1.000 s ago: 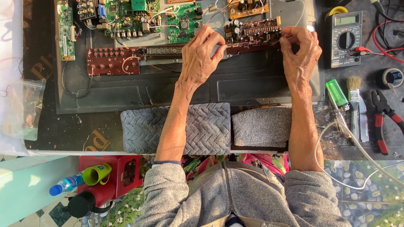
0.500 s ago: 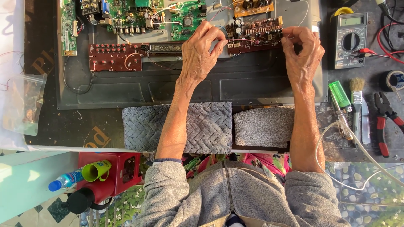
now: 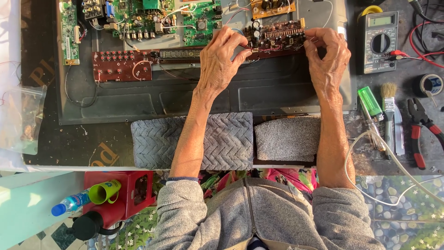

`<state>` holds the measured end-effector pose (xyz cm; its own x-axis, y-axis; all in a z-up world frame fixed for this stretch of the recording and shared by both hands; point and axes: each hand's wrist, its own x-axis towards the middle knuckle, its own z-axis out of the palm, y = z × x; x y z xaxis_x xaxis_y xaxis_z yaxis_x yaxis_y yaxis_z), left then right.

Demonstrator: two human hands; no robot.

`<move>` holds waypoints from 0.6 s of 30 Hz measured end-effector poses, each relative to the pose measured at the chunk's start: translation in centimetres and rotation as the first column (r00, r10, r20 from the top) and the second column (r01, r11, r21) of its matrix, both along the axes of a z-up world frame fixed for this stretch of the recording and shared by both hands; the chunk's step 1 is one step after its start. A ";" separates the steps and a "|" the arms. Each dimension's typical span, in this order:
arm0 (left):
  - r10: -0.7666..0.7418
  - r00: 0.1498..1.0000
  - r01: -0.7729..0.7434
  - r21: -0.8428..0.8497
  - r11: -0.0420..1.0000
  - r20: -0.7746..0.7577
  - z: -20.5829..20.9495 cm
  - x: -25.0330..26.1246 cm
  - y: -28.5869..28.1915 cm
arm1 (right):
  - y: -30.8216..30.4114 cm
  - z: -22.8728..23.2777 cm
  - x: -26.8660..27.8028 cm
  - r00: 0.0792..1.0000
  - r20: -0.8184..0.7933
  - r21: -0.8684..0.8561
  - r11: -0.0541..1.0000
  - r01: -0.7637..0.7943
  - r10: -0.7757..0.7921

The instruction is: The person is working on a disassembled electronic device, likely a television, by connecting wires to various circuit boards. They use their hands to hold and position the wires and components on the boards.

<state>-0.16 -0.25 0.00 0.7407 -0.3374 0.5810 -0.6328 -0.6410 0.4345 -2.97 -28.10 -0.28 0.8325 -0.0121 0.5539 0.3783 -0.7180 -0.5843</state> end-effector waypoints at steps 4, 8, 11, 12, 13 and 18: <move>0.001 0.999 -0.002 0.020 1.000 0.052 0.1 -0.1 -0.2 | 0.0 -0.1 0.0 1.000 0.006 0.007 1.000 -0.001 0.001; 0.033 0.991 -0.045 0.090 0.995 0.133 0.2 -0.2 -0.6 | 0.0 -0.1 0.0 1.000 0.011 -0.007 1.000 0.010 -0.010; 0.033 0.987 -0.048 0.094 0.994 0.155 -0.1 -0.3 -0.8 | 0.3 0.3 -0.2 0.999 -0.033 0.028 0.999 0.015 -0.014; 0.035 0.987 -0.050 0.093 0.994 0.156 -0.1 -0.3 -0.9 | 0.3 0.4 -0.2 0.999 -0.032 0.027 1.000 0.014 -0.013; 0.038 0.987 -0.056 0.110 0.992 0.159 -0.1 -0.3 -0.9 | 0.3 0.4 -0.2 0.999 -0.033 0.021 1.000 0.006 -0.005; 0.049 0.987 -0.071 0.140 0.988 0.154 -0.4 -0.3 -1.3 | 0.8 1.2 -0.6 0.999 -0.038 0.034 0.999 -0.013 0.014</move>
<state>-0.42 -1.56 -0.37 0.6708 -0.3835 0.6347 -0.6417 -0.7292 0.2377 -3.57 -27.34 0.96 0.8531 -0.0189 0.5214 0.3648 -0.6928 -0.6220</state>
